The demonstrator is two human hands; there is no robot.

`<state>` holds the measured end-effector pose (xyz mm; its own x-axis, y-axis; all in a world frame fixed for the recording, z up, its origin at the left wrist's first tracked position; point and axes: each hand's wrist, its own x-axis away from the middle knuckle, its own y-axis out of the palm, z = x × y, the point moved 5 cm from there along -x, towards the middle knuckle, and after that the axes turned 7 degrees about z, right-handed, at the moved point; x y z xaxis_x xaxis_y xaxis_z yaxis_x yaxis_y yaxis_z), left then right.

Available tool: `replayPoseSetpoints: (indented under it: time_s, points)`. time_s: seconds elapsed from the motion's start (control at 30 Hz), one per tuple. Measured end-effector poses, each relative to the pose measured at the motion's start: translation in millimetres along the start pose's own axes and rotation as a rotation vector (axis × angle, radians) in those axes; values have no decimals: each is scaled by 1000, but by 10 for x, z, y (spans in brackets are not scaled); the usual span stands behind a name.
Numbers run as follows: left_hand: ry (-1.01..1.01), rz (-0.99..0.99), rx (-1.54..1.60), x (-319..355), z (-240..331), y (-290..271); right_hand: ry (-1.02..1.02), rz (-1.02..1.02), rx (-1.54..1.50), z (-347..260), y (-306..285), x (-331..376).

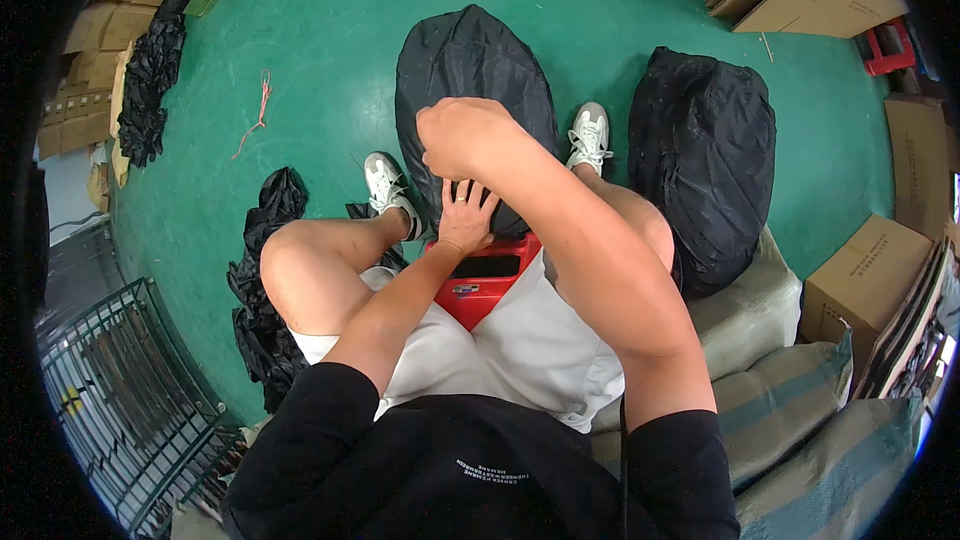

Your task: Inspecting black fabric covers for quality control and stacking them.

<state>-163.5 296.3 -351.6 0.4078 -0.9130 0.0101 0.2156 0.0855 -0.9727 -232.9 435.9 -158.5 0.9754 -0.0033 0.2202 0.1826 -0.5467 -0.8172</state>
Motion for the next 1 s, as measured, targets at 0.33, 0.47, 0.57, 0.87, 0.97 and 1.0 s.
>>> replayPoseSetpoints:
  time_s: [0.33, 0.47, 0.57, 0.87, 0.97, 1.0]
  points:
    - [12, 153, -25, 146, -75, 185, -31, 8, -13, 5, -14, 2]
    - [-40, 68, 22, 82, -14, 111, 8, -37, -15, 24, 19, -46]
    - [-97, 31, -17, 78, 18, 69, 37, -64, 18, -42, 53, -104]
    - [-214, -330, -4, 206, 438, -329, 13, -77, 14, -93, 74, -109]
    - [-115, -374, 60, 461, 521, -412, -8, -107, 24, -115, 49, -109]
    - [-128, -369, 58, 404, 523, -604, -29, -91, -1, -93, 70, -105]
